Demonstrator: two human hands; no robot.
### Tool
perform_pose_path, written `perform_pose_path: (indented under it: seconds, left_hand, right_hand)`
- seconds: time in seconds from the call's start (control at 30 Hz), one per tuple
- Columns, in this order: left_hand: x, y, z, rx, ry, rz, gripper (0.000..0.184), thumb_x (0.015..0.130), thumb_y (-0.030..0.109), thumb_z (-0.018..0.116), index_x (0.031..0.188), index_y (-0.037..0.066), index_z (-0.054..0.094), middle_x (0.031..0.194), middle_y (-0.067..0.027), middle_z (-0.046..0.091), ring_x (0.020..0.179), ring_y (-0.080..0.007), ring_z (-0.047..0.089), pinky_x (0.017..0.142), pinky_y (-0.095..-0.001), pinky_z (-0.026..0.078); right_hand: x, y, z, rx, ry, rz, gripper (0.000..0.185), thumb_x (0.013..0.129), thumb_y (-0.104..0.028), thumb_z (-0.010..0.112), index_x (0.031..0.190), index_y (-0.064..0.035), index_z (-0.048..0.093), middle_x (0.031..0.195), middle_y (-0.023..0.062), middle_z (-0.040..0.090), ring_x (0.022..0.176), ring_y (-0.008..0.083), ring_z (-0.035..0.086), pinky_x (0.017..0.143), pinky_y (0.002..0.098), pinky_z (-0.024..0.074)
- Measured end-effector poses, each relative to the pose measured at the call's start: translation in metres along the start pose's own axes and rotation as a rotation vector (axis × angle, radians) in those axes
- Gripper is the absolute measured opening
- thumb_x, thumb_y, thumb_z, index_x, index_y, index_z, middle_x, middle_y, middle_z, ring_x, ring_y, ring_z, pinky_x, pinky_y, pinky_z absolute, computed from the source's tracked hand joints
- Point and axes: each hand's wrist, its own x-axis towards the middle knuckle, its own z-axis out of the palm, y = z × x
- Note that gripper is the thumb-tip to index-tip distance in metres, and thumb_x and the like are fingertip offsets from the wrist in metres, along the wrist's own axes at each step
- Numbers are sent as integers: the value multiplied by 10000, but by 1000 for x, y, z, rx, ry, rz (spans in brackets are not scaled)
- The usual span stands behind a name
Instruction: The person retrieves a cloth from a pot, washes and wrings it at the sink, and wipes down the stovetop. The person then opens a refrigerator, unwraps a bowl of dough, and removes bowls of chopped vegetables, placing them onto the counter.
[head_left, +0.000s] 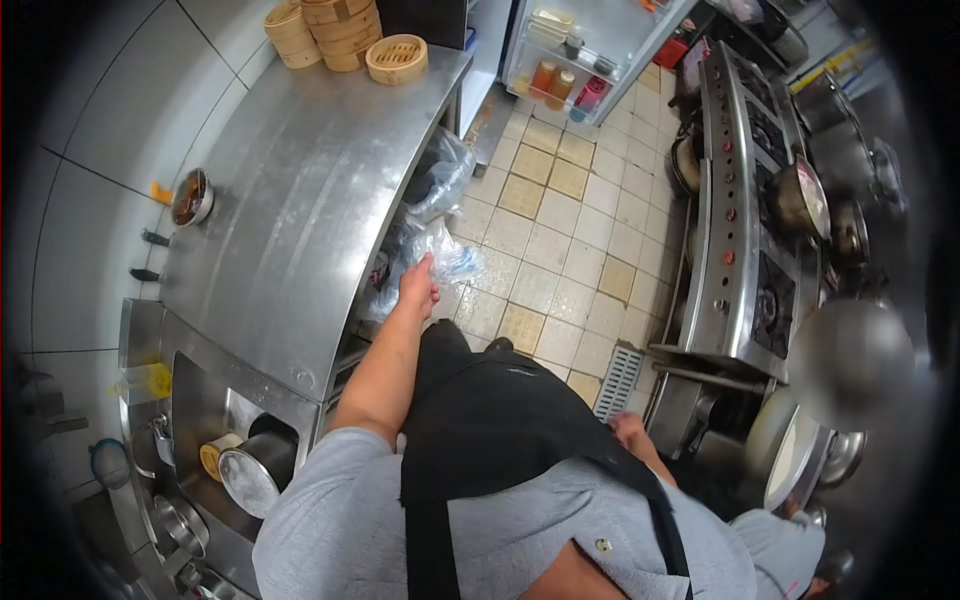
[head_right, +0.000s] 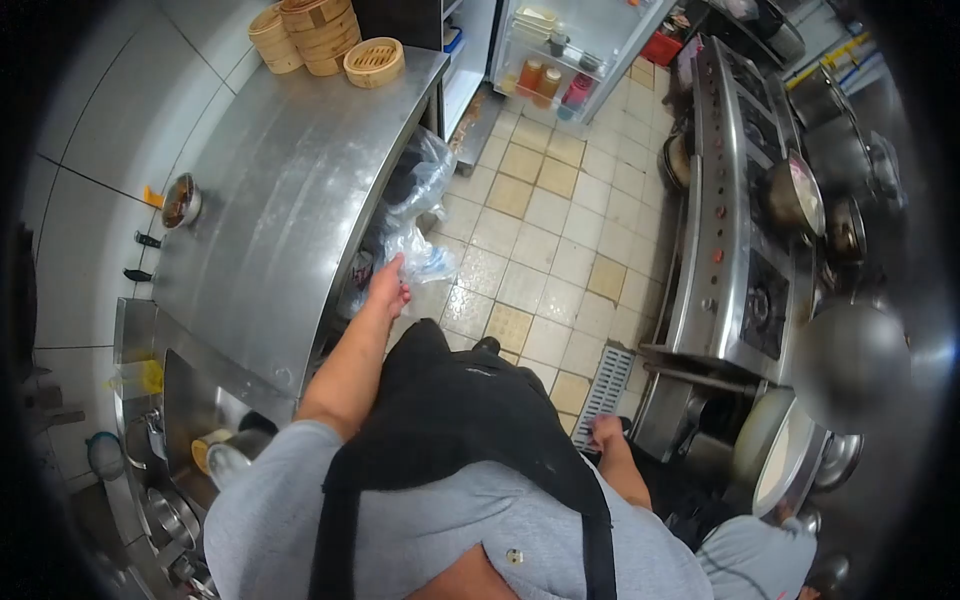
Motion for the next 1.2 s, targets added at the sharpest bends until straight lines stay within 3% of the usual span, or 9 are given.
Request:
perform_pose_path:
  seconds: [0.07,0.37,0.5,0.73,0.77,0.83,1.03,1.1,1.2]
  left_hand:
    - [32,11,15,-51,-12,11,330,892,382,623,1042,111,509,743,-37,473,555,-140,453,436,-276,386]
    - [171,65,74,-217,50,-111,401,883,426,626,1110,108,535,871,-76,539,646,-182,517,522,-298,480]
    - [222,87,93,-416,228,-196,413,878,442,630,1145,134,561,975,-95,562,713,-229,516,598,-332,493]
    - [274,108,113,270,89,295,782,802,392,693,1403,8,372,1344,-176,493,1166,-309,518,992,-385,409]
    - [269,113,119,643,211,414,818,784,398,701,1406,-6,357,1366,-209,474,1215,-328,496,1020,-397,394]
    - [262,119,129,1014,339,521,854,766,404,709,1410,-20,341,1387,-242,455,1264,-346,475,1048,-408,378]
    - [261,136,156,1268,260,215,805,797,425,650,1395,-31,363,1419,-241,412,1316,-357,399,1110,-397,307]
    - [256,142,167,1522,33,219,815,781,463,661,1352,-67,422,1382,-268,441,1312,-374,394,1099,-381,319]
    - [255,144,181,1283,239,201,748,808,474,637,1329,-35,470,1389,-240,448,1308,-350,407,1095,-382,321]
  right_hand:
    - [15,-76,-43,604,196,246,183,939,-256,542,1077,-145,590,856,40,618,658,230,610,554,407,513]
    - [69,-270,-161,528,250,-122,406,848,-141,669,1224,-64,537,810,38,599,660,132,587,530,291,458]
    - [72,-274,-183,623,169,10,340,852,-142,673,1166,-90,555,810,32,608,647,173,594,506,347,468]
    - [104,-198,-164,810,202,262,98,897,-173,602,934,-84,582,761,25,611,644,181,591,536,367,477]
    - [187,-71,-128,598,102,-308,119,909,-164,578,889,-49,599,740,21,614,715,178,609,659,338,497]
    - [145,-127,-147,338,235,-12,151,906,-152,564,882,-14,622,759,18,620,742,157,599,729,293,480]
    - [319,4,-160,359,-26,-341,229,833,-176,624,994,-16,656,936,52,689,862,161,635,757,321,489]
    - [296,-87,-220,197,142,-249,183,812,-165,613,942,-45,658,886,43,680,827,171,630,712,341,489]
    - [351,-142,-297,-55,-85,-306,176,784,-202,647,901,-72,661,842,42,672,810,178,642,696,350,505]
